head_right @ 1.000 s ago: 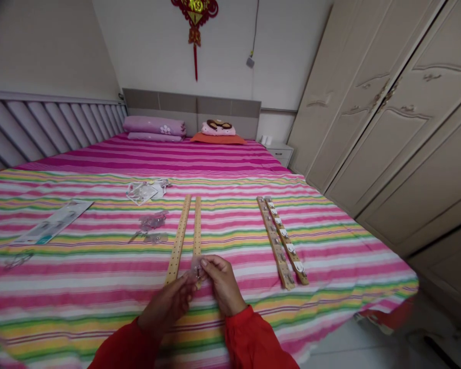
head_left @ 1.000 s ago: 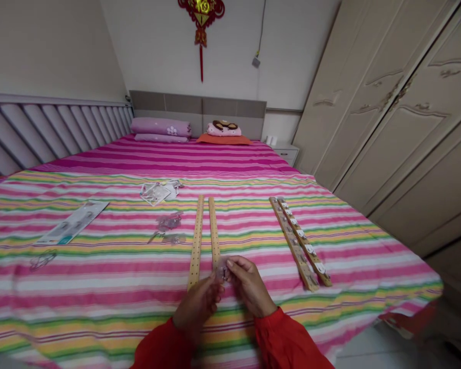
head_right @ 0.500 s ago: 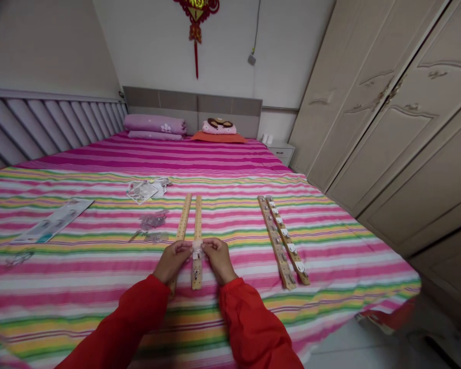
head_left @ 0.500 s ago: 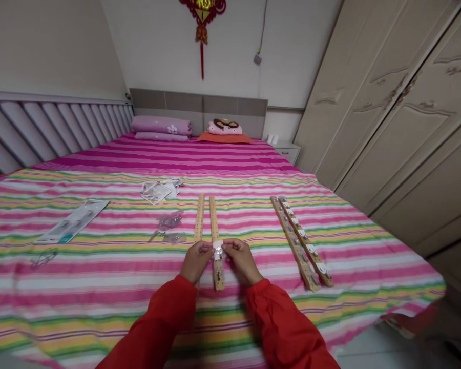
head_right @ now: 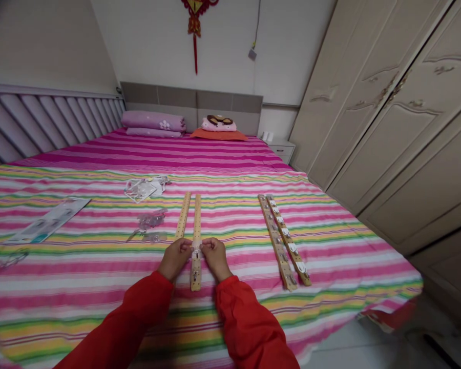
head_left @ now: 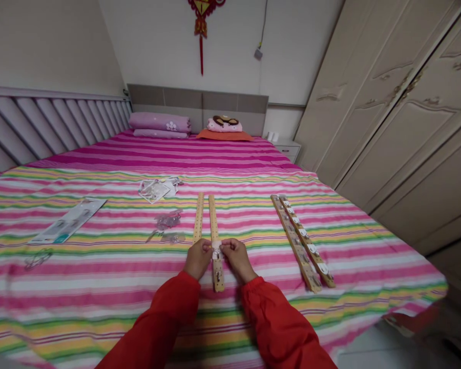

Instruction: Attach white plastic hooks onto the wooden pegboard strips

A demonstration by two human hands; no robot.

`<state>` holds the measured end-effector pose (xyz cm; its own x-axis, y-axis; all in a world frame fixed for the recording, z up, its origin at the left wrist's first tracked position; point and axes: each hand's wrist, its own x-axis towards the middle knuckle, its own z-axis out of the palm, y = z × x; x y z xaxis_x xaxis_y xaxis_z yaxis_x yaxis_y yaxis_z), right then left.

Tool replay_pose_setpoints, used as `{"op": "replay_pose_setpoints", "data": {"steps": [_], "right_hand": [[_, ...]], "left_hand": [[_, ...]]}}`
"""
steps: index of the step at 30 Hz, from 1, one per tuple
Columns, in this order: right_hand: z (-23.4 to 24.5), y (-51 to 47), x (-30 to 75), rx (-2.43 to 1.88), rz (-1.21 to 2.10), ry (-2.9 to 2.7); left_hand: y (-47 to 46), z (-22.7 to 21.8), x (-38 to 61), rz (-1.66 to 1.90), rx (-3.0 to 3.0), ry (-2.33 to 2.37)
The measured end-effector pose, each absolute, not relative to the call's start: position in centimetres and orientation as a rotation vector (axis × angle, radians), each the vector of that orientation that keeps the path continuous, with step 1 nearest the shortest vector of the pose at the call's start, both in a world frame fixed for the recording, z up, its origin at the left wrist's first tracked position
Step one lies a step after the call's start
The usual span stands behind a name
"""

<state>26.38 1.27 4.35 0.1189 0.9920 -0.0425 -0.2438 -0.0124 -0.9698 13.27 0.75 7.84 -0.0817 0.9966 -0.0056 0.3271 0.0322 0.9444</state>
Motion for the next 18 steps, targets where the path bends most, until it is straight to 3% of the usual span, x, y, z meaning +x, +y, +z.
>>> {"op": "replay_pose_setpoints", "data": {"steps": [18], "right_hand": [[3.3,1.4,26.1,-1.146,1.173,-0.967]], "left_hand": [[0.8,6.8,13.4,1.110,1.556,1.582]]}}
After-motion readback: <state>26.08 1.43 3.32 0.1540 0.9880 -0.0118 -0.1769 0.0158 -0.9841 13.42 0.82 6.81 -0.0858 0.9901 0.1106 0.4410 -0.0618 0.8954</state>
